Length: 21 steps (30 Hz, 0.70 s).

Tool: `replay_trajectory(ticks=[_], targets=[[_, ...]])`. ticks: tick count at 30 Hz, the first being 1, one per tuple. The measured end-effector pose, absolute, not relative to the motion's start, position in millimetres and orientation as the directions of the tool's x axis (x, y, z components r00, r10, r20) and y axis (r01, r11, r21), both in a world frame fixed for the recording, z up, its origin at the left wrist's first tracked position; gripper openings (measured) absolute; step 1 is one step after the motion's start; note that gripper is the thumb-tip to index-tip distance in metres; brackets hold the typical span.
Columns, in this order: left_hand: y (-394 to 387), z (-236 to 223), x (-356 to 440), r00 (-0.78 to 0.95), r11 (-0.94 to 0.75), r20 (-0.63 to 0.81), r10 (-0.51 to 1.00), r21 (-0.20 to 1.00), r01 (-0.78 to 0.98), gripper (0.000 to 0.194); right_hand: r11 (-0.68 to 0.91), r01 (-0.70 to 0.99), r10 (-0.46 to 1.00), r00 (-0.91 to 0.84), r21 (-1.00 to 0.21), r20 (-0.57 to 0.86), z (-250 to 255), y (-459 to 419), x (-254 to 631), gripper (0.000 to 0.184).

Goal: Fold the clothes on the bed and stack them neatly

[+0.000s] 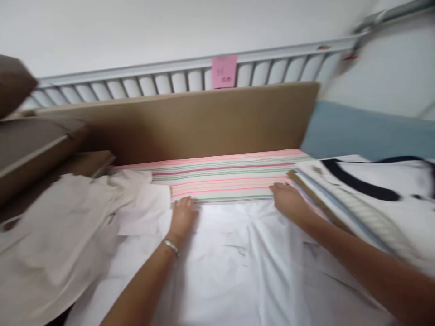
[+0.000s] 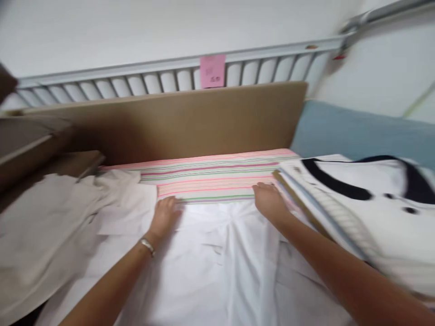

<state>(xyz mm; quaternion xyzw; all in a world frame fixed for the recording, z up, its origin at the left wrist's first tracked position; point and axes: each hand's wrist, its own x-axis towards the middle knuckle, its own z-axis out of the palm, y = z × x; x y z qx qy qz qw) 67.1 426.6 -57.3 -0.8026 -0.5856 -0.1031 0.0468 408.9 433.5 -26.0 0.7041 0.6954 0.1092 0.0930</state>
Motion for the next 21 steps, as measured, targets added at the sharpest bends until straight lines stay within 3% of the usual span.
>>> replay_trajectory(ticks=[4, 8, 13, 18, 21], targets=[[403.0, -69.0, 58.4, 0.372, -0.396, 0.193, 0.908, 0.108, 0.912, 0.062, 0.072, 0.994, 0.978, -0.087, 0.083, 0.192, -88.5, 419.5, 395.2, 0.056], [393.9, -72.6, 0.3, 0.218, -0.23, 0.145, 0.965, 0.073, 0.97, 0.065, 0.039, 0.999, 0.97, -0.039, 0.005, 0.242, -130.1, 410.9, 404.0, 0.062], [404.1, -73.9, -71.5, 0.016, -0.01, 0.118, 0.993, -0.047, 0.999, 0.06, 0.021, 0.999, 0.978, -0.025, 0.025, 0.209, -123.5, 408.0, 406.0, 0.06], [415.3, -79.3, -85.9, -0.013, 0.014, 0.042, 0.999, -0.039, 0.999, 0.06, 0.001, 0.999, 0.99, -0.008, 0.049, 0.141, -111.4, 405.0, 396.7, 0.058], [414.8, -66.6, -73.2, -0.036, 0.037, 0.03, 0.999, -0.011, 0.999, 0.063, 0.0, 0.999, 0.999, 0.002, -0.046, 0.04, -94.4, 404.3, 393.2, 0.059]])
